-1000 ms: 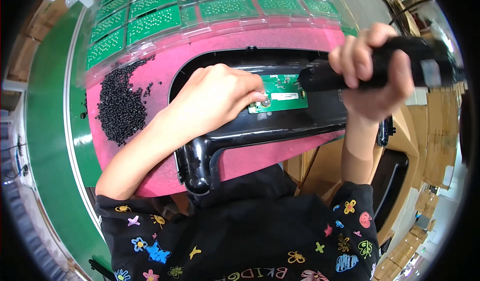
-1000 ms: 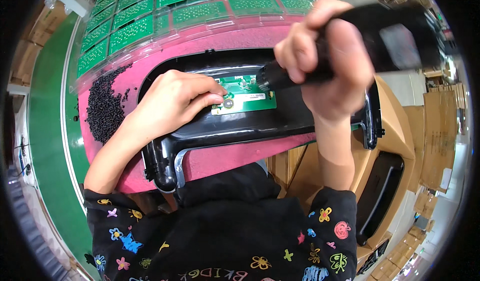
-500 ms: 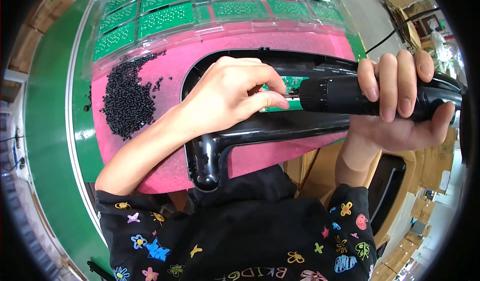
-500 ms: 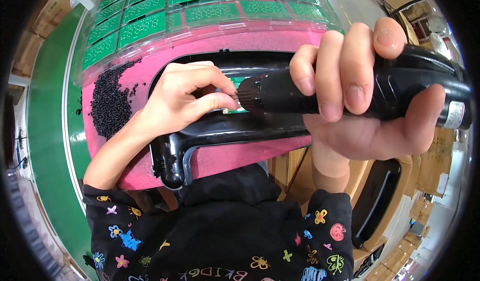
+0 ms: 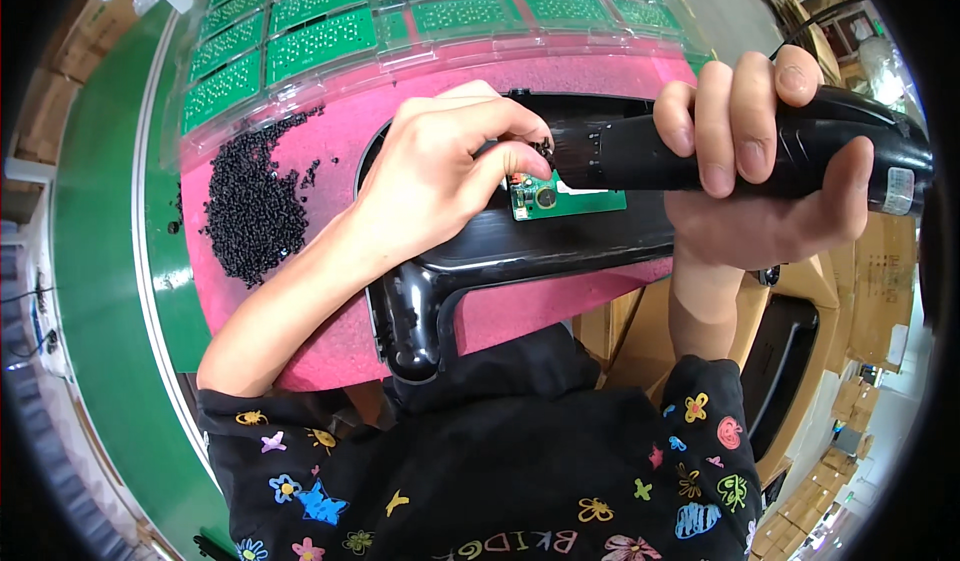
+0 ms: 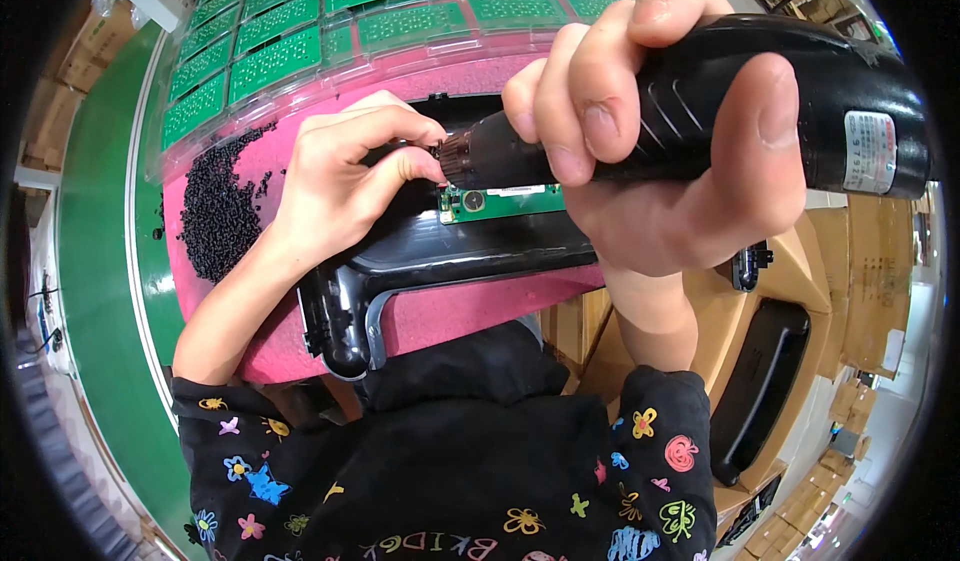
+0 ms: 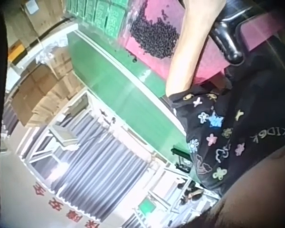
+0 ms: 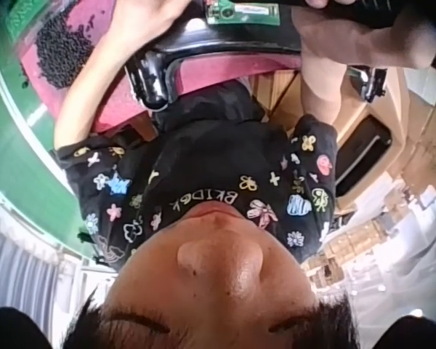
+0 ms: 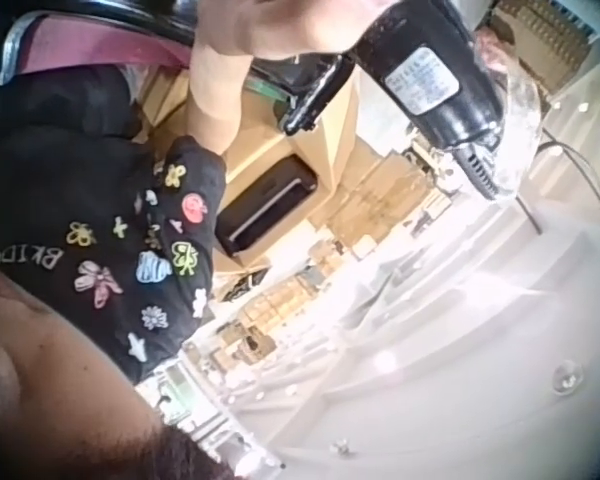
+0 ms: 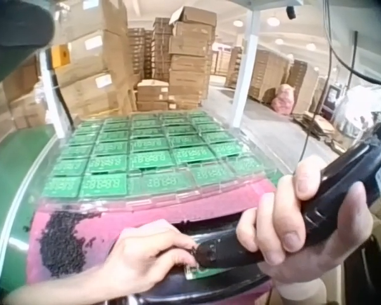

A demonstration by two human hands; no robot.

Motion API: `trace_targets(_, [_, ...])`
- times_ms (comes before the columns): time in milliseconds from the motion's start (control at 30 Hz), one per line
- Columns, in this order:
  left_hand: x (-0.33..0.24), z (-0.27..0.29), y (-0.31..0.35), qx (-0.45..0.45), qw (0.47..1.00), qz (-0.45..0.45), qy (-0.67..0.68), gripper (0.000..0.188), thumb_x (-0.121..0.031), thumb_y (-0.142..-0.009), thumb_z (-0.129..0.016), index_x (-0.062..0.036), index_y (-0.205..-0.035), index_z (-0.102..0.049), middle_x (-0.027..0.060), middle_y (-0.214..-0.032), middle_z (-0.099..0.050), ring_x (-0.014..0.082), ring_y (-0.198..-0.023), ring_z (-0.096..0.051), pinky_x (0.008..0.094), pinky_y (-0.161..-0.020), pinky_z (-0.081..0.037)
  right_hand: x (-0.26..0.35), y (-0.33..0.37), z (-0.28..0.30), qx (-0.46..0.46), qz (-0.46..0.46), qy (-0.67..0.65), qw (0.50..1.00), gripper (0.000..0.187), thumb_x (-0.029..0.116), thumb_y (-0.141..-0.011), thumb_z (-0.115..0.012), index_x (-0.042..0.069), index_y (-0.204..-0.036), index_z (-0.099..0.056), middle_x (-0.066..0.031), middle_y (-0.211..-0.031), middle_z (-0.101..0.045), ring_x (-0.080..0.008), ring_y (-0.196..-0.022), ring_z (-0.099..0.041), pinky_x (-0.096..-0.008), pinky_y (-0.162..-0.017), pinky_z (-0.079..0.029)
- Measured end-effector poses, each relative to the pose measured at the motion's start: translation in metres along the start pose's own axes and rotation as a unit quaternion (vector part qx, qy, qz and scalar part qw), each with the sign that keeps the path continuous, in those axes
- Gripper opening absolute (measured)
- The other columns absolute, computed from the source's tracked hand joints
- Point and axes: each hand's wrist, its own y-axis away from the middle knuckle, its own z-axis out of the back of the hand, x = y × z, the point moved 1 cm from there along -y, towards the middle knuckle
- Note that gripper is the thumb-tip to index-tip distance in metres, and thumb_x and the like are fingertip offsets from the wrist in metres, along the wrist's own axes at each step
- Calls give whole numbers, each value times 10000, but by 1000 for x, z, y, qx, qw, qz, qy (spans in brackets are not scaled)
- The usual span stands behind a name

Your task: Installing circuit boards into plastic housings and securing them with an electric screwdriver.

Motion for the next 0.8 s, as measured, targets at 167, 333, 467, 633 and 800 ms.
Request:
trace_targets(167, [0, 3, -2, 1, 987, -95, -128, 109, -74, -799, -733, -3, -845, -664, 96, -726, -659, 271, -718, -642, 359, -631, -505, -3, -5, -5, -43, -9, 29, 999, 420, 470, -945, -494, 72, -1075, -530, 19, -708, -498, -93, -569, -440, -286, -633, -376])
trace_targets(333, [-1, 4, -6, -67, 994, 72, -40, 120, -95, -924, -653, 19, -887, -668, 121, -733, -672, 228, -683, -668, 319, -608, -510, -17, 0, 0, -51, -63, 107, 991, 414, 444, -951, -512, 44, -1053, -526, 0, -672, -491, -107, -517, -415, -292, -578, -369])
trace_targets(467, [-2, 1, -4, -66, 992, 96, -49, 231, -167, -967, -615, 26, -842, -637, 174, -692, -638, 332, -647, -659, 371, -572, -494, -26, 1, -1, -54, -66, 133, 987, 396, 431, -947, -530, 51, -1055, -523, 0, -665, -491, -110, -508, -420, -297, -581, -376])
trace_targets(633, [-8, 10, -5, 3, 981, 169, -92, 290, -205, -980, -601, 20, -797, -585, 153, -605, -589, 335, -571, -608, 400, -547, -465, -33, 1, -2, -52, -62, 143, 986, 372, 406, -948, -533, 50, -1054, -519, -4, -665, -488, -110, -510, -424, -301, -580, -379])
trace_targets(800, [-7, 6, -4, -21, 986, 154, -57, 293, -206, -966, -619, 20, -788, -563, 158, -595, -579, 337, -561, -597, 418, -559, -466, -43, -7, -12, -94, -46, 101, 989, 186, 166, -924, -598, -15, -913, -557, -40, -604, -505, -110, -483, -445, -247, -472, -388])
